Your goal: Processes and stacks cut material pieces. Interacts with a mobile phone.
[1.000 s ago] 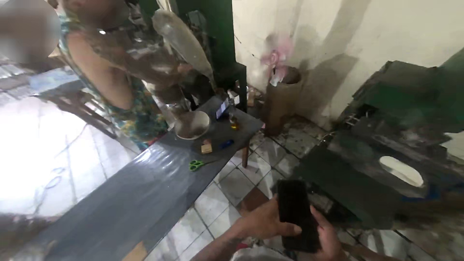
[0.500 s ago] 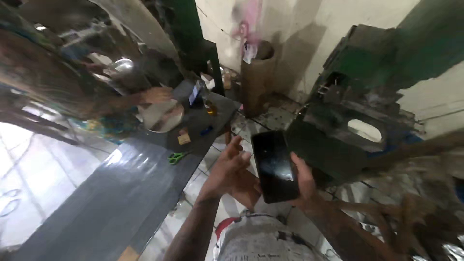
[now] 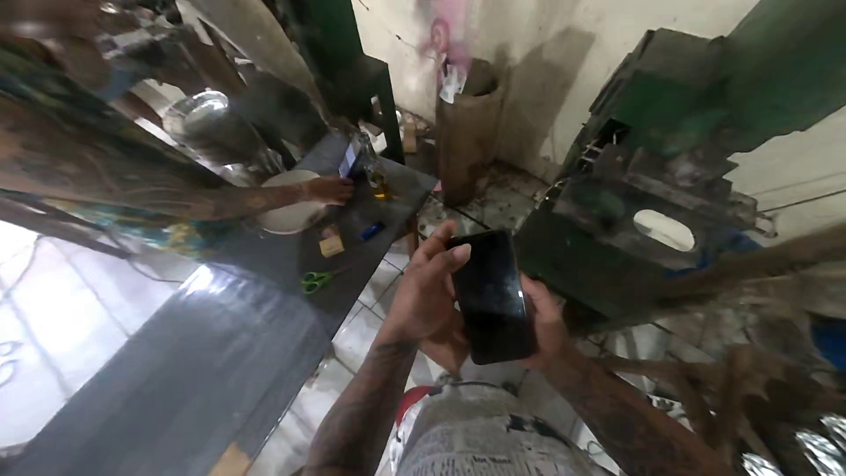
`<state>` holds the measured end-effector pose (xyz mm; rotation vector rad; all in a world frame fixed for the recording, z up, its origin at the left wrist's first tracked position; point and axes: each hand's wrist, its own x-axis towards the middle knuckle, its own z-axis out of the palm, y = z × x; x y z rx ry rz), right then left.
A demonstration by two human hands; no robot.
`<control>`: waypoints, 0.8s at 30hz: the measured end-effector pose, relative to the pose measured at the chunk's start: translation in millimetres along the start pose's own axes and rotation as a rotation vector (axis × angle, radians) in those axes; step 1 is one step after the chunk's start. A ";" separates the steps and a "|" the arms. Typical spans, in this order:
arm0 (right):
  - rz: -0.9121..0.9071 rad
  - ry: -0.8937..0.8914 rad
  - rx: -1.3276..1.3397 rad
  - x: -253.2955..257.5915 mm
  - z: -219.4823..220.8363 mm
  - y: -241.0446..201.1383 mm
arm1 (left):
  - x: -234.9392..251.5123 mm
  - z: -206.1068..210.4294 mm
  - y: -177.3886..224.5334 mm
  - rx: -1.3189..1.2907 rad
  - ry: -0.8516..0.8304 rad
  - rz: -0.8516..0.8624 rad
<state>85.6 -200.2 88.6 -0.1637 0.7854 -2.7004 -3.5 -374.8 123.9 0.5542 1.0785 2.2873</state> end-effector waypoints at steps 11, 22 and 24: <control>-0.022 -0.047 0.111 -5.7 -1.1 1.2 | -0.3 -2.9 -2.8 -0.078 -0.068 -0.016; -0.089 -0.125 -0.047 -13.0 -4.5 3.1 | 8.6 10.7 -10.1 0.236 0.116 0.167; -0.093 -0.108 -0.045 -13.8 -4.6 4.1 | 9.5 10.2 -13.0 0.273 0.115 0.185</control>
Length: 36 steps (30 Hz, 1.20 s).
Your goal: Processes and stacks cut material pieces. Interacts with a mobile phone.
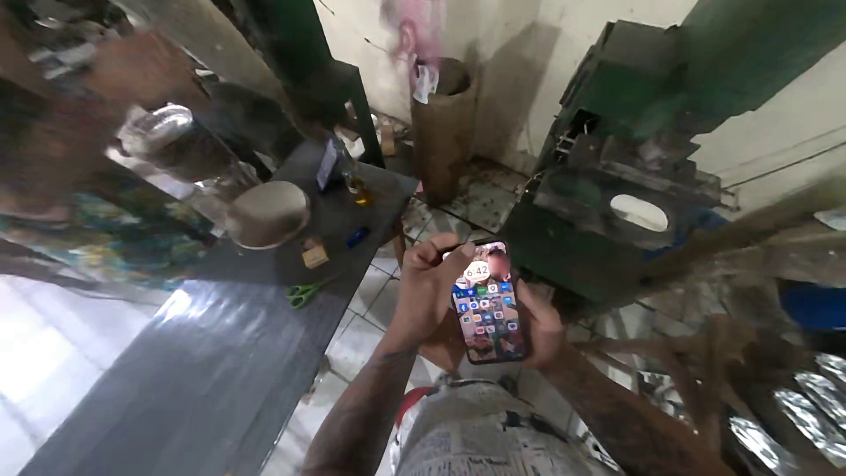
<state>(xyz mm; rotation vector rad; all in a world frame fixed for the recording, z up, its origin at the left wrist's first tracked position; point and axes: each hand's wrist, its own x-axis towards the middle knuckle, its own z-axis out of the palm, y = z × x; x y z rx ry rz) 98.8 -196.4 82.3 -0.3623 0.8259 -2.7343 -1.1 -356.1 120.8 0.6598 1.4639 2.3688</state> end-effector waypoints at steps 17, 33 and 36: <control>-0.034 -0.016 0.150 -4.4 -2.5 1.7 | -4.5 -8.9 -6.2 -0.230 -0.300 -0.046; -0.044 0.008 0.144 -9.7 -1.8 -1.5 | -2.2 0.0 -8.4 -0.221 -0.301 -0.013; -0.050 -0.002 0.144 -10.1 -1.2 -3.5 | -4.9 -3.2 -11.9 -0.224 -0.305 0.008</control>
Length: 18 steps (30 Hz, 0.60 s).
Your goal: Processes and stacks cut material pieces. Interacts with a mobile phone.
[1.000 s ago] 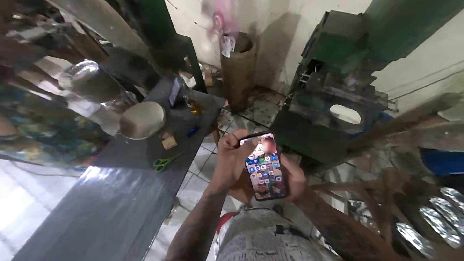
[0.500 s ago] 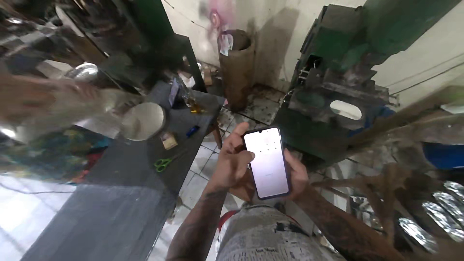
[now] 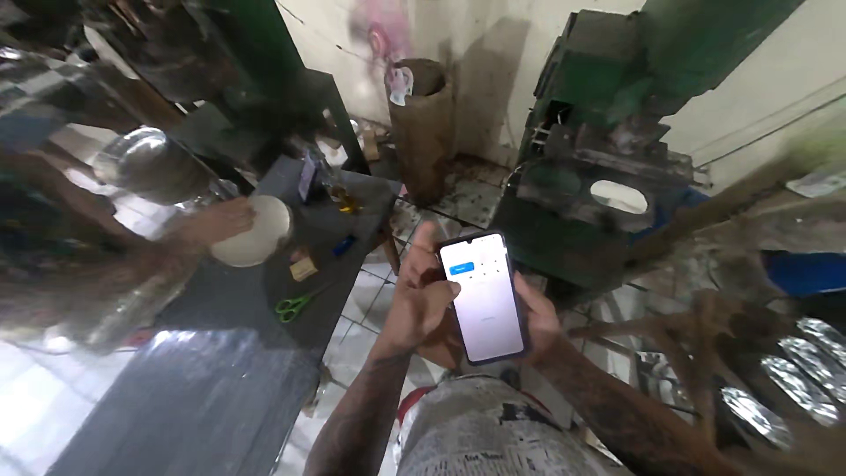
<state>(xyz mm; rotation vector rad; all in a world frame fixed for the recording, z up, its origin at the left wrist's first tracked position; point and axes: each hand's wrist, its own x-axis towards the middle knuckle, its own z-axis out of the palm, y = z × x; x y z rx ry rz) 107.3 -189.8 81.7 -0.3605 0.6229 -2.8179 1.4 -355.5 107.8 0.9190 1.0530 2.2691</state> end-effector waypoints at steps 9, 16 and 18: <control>-0.002 0.167 -0.045 -1.7 3.7 -7.9 | -17.5 11.1 -1.3 0.396 0.240 -0.342; 0.026 0.126 0.010 5.3 -3.9 -7.3 | -15.7 -3.6 12.4 0.274 0.324 -0.144; -0.006 0.176 -0.030 5.6 -1.4 -8.6 | -22.7 2.4 1.1 0.288 0.244 -0.253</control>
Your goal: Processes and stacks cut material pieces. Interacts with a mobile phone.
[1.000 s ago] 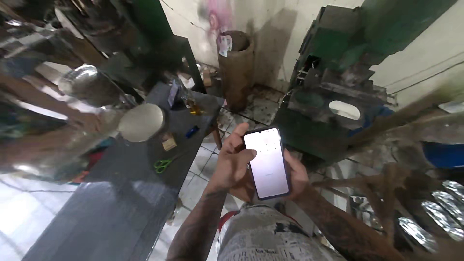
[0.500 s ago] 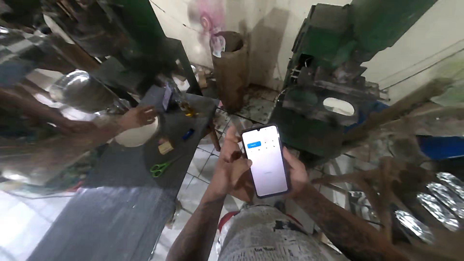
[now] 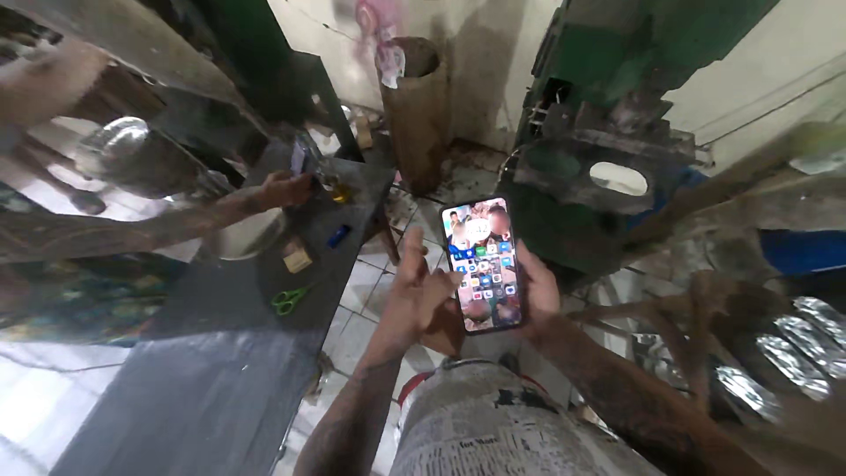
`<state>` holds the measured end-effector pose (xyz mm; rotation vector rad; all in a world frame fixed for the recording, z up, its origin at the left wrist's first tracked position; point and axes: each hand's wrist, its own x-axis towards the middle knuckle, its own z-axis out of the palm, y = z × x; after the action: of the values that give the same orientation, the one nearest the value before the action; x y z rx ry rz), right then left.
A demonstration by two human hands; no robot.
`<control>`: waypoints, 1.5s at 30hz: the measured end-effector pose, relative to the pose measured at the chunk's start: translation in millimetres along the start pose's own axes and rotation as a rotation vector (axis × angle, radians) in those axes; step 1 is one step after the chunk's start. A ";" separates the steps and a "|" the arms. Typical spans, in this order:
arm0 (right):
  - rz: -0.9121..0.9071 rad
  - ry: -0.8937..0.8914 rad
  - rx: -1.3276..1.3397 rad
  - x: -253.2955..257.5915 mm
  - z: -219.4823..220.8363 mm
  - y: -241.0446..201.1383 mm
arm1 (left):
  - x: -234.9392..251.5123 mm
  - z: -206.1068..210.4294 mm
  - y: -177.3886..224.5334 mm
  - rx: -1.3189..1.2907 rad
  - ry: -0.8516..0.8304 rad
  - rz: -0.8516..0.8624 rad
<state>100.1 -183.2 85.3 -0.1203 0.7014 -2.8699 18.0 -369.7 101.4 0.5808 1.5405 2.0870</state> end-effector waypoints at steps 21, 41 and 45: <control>-0.075 0.011 -0.006 -1.2 -1.2 0.6 | 5.2 26.8 -7.8 -0.129 -0.225 0.009; -0.097 -0.020 0.007 -4.7 -6.6 -0.9 | 5.6 38.2 -12.3 -0.071 -0.165 -0.006; -0.105 0.000 0.014 -5.8 -6.1 -0.9 | 5.2 38.0 -12.1 -0.050 -0.169 -0.018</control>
<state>104.9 -178.5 80.1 -0.1597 0.6951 -2.9736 38.0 -334.7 100.6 0.7030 1.3902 2.0012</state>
